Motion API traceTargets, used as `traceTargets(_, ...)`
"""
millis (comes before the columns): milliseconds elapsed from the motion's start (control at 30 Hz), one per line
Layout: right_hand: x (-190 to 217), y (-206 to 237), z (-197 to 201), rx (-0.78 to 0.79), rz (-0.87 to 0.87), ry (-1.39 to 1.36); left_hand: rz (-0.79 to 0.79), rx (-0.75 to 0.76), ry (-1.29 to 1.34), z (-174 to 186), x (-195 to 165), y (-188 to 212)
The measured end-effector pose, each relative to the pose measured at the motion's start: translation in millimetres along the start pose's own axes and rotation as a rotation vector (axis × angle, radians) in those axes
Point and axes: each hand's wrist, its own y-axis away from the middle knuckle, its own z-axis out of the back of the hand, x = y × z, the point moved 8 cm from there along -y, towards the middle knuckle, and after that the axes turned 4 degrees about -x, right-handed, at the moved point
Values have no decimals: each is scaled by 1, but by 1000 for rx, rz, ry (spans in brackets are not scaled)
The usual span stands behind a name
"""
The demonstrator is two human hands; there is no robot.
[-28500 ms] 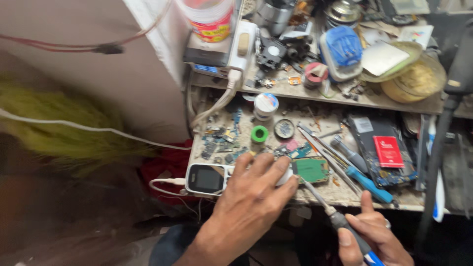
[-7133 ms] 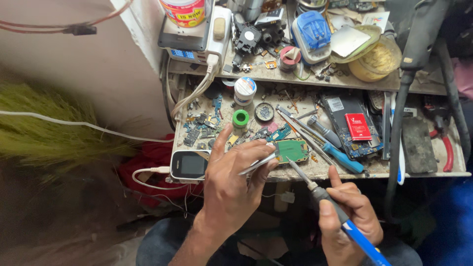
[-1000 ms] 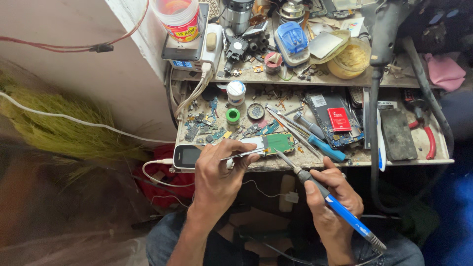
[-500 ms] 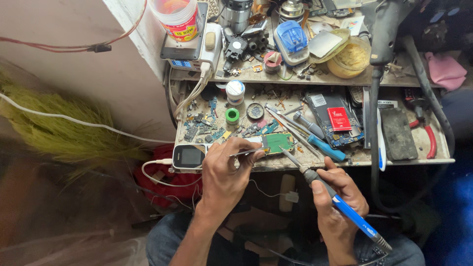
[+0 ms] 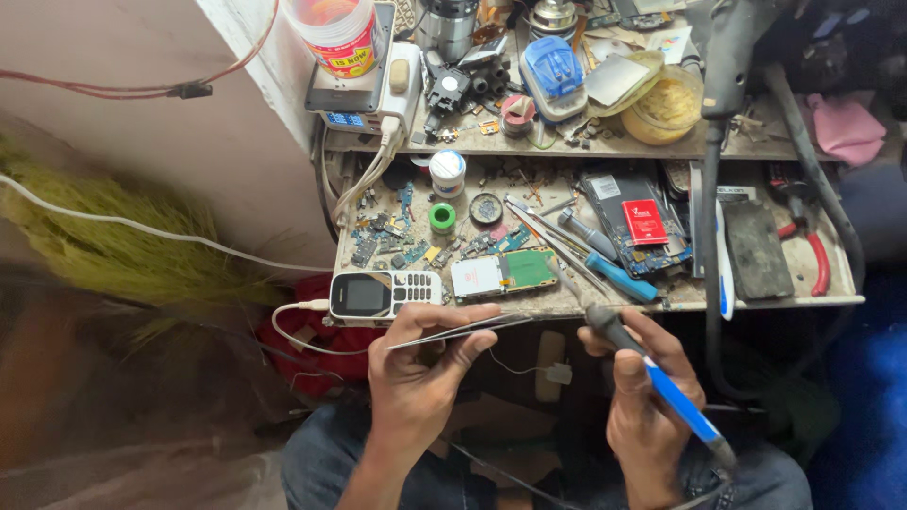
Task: The person solders a green circuit board on a cluttered repair bench, holding the board with one hand and a soldering iron with the other. They reposition the board, touch its components with the iron, and at one point hold a small component with tweezers while heating it.
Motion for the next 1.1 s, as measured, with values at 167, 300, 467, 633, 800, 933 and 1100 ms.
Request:
traceTargets(167, 3, 3, -16, 79, -104, 76, 44, 48, 98, 1, 5, 18)
traceTargets(300, 5, 6, -24, 121, -211, -53, 69, 82, 106, 0, 0, 27)
traceTargets(467, 4, 10, -29, 164, -300, -153, 91, 129, 168, -2, -6, 32)
traceTargets(633, 5, 11, -36, 212, -332, -244, 93, 131, 174, -1, -6, 34)
traceTargets(800, 2, 12, -34, 205, -348, -291, 83, 136, 179, 0, -4, 35)
traceTargets(933, 6, 10, -26, 158, -271, -183, 94, 121, 183, 4, -4, 34)
traceTargets(1100, 43, 12, -20, 155, 192, 573, 20, 79, 128, 14, -12, 27)
